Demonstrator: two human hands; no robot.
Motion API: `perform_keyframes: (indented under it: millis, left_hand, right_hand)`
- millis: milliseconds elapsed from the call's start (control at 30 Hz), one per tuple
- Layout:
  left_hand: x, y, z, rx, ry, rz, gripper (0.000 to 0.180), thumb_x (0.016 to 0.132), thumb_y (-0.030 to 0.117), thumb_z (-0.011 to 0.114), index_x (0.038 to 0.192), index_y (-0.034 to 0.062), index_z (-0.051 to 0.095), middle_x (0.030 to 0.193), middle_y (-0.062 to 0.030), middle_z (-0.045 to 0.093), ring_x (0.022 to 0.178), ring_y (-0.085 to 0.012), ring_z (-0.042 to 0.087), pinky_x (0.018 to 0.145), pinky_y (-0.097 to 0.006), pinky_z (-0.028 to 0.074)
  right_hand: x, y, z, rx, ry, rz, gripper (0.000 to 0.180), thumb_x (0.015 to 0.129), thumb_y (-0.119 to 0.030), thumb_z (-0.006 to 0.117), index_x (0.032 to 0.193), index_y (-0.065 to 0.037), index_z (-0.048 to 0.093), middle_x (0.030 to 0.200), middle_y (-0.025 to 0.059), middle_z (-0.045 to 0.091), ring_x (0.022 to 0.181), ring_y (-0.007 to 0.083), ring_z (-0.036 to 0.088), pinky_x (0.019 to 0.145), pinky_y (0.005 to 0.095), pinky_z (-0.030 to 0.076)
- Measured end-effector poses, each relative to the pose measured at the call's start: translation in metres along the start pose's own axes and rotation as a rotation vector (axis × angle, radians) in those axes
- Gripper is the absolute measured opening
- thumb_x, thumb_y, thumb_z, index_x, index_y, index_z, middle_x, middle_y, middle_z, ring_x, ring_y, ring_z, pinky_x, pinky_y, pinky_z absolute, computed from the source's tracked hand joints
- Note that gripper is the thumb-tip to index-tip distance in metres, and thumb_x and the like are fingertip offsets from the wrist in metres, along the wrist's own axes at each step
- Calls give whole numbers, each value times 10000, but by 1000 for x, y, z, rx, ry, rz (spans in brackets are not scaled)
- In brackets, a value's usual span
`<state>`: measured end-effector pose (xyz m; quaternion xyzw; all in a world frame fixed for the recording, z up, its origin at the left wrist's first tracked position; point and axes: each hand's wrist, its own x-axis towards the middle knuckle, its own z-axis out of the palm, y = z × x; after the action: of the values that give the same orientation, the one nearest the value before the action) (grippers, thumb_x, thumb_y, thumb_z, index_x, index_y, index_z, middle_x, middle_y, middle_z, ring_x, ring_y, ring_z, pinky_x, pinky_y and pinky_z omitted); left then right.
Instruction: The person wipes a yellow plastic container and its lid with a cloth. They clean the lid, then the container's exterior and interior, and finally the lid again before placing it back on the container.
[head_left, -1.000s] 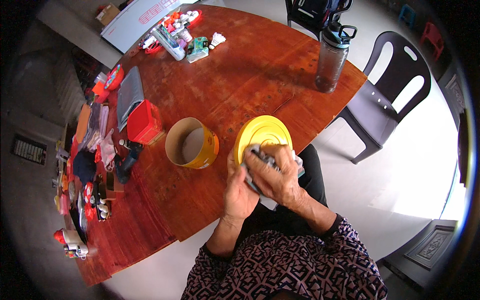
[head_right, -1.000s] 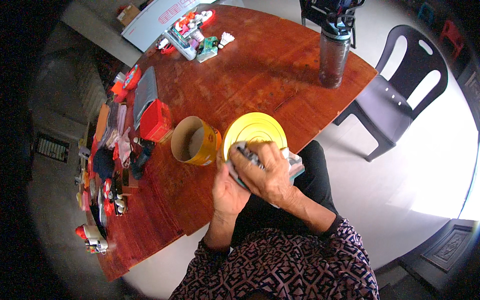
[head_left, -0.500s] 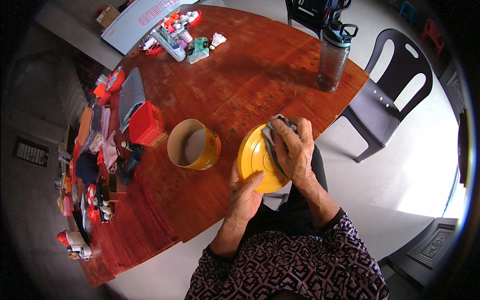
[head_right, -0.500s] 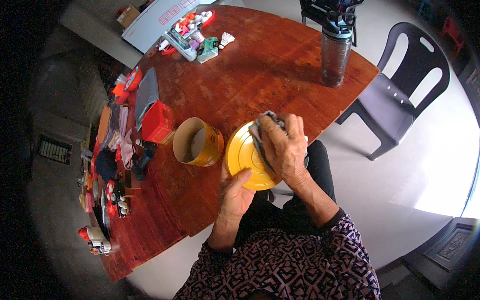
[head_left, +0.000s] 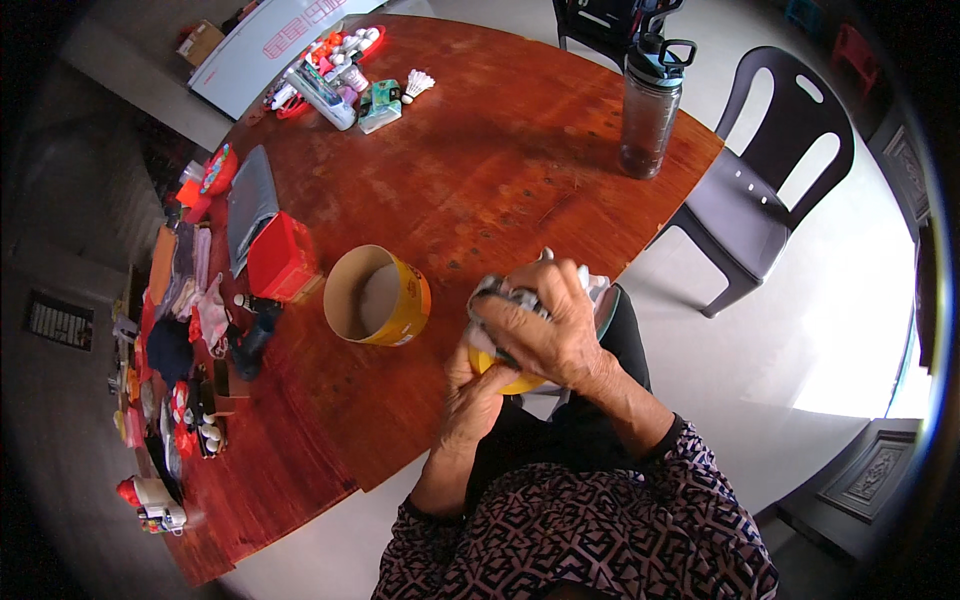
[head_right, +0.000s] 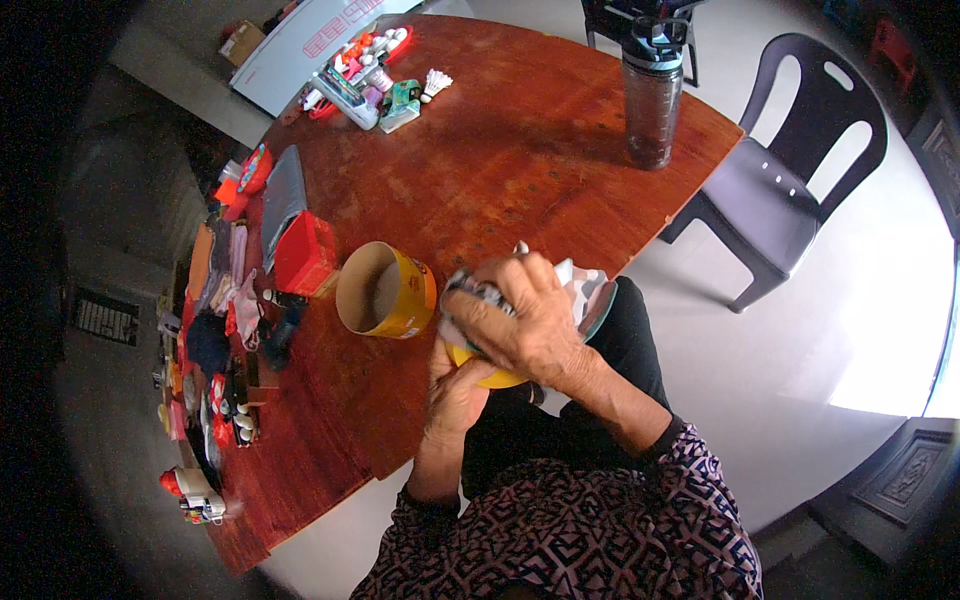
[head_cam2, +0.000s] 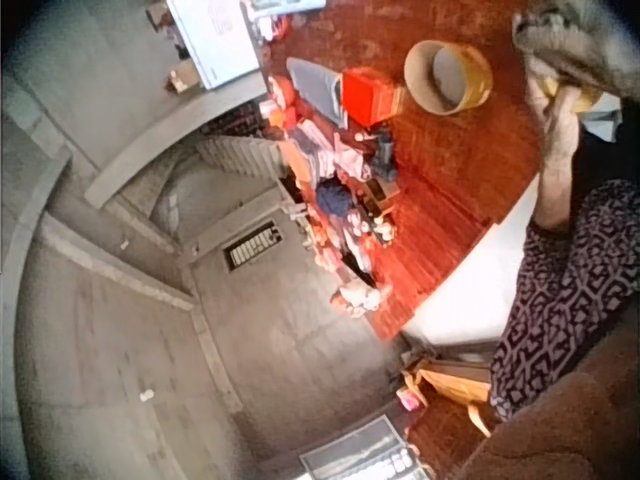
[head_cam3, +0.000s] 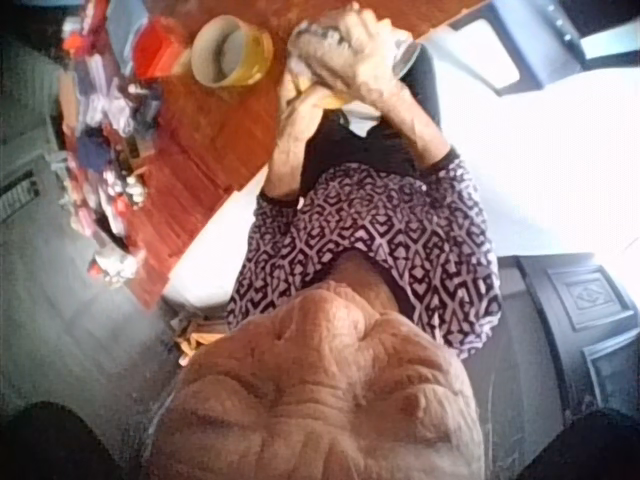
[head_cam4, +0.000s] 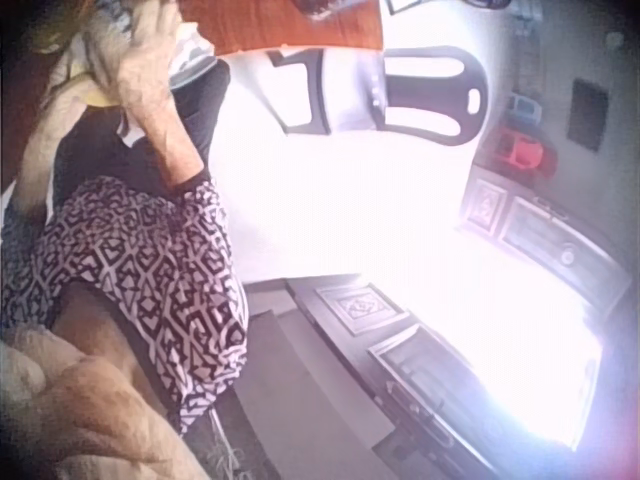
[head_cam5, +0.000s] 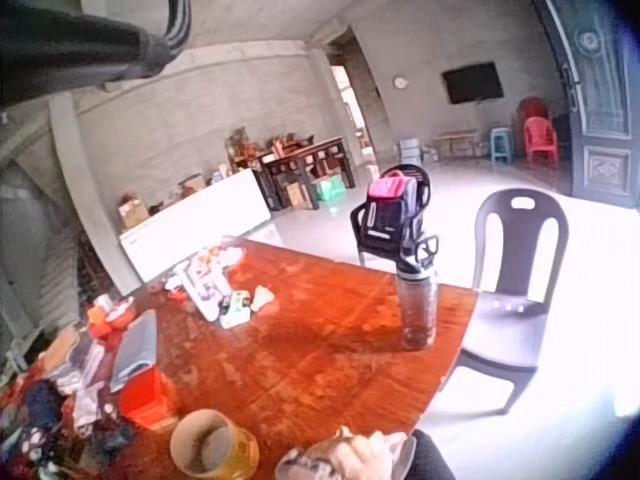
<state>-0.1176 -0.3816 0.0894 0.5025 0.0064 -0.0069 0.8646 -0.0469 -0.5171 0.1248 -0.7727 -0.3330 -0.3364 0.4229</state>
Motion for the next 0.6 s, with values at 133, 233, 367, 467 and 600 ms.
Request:
perform_keyframes:
  millis: [133, 233, 367, 467, 600]
  left_hand:
    - [-1, 6, 4, 18, -10, -10, 515, 866, -57, 586, 1353, 25, 440, 1278, -91, 539, 1187, -188, 521, 1039, -377, 419]
    - [0, 7, 6, -29, -20, -8, 515, 867, -62, 574, 1356, 25, 437, 1298, -112, 533, 1204, -206, 516, 1046, -387, 418]
    - [2, 8, 7, -124, -5, -10, 556, 855, -85, 548, 1378, 47, 416, 1345, -132, 501, 1238, -240, 495, 1056, -416, 413]
    - [5, 3, 5, -71, 3, -51, 629, 840, -108, 511, 1422, 88, 376, 1392, -142, 460, 1278, -274, 466, 1070, -457, 400]
    - [3, -5, -6, -60, -61, -66, 656, 812, -134, 531, 1409, 102, 397, 1366, -102, 473, 1282, -233, 453, 1084, -414, 388]
  right_hand:
    - [3, 18, -4, 29, 78, 99, 369, 674, -31, 769, 1023, -128, 701, 943, 107, 553, 830, 257, 524, 689, 357, 440]
    - [-8, 30, -1, 28, 130, 235, 329, 732, -49, 746, 1051, -105, 685, 991, 138, 562, 869, 291, 540, 700, 387, 470]
    - [-31, 36, 6, 258, 184, 664, 277, 803, -11, 687, 1076, -52, 662, 991, 161, 552, 911, 302, 559, 738, 398, 480]
    - [-26, 36, 5, 119, 201, 508, 284, 790, -58, 711, 1070, -51, 668, 980, 164, 556, 897, 306, 558, 697, 407, 486]
    - [4, 13, -3, -103, 78, 5, 282, 723, -168, 767, 1000, -146, 718, 999, 135, 574, 883, 284, 534, 646, 374, 461]
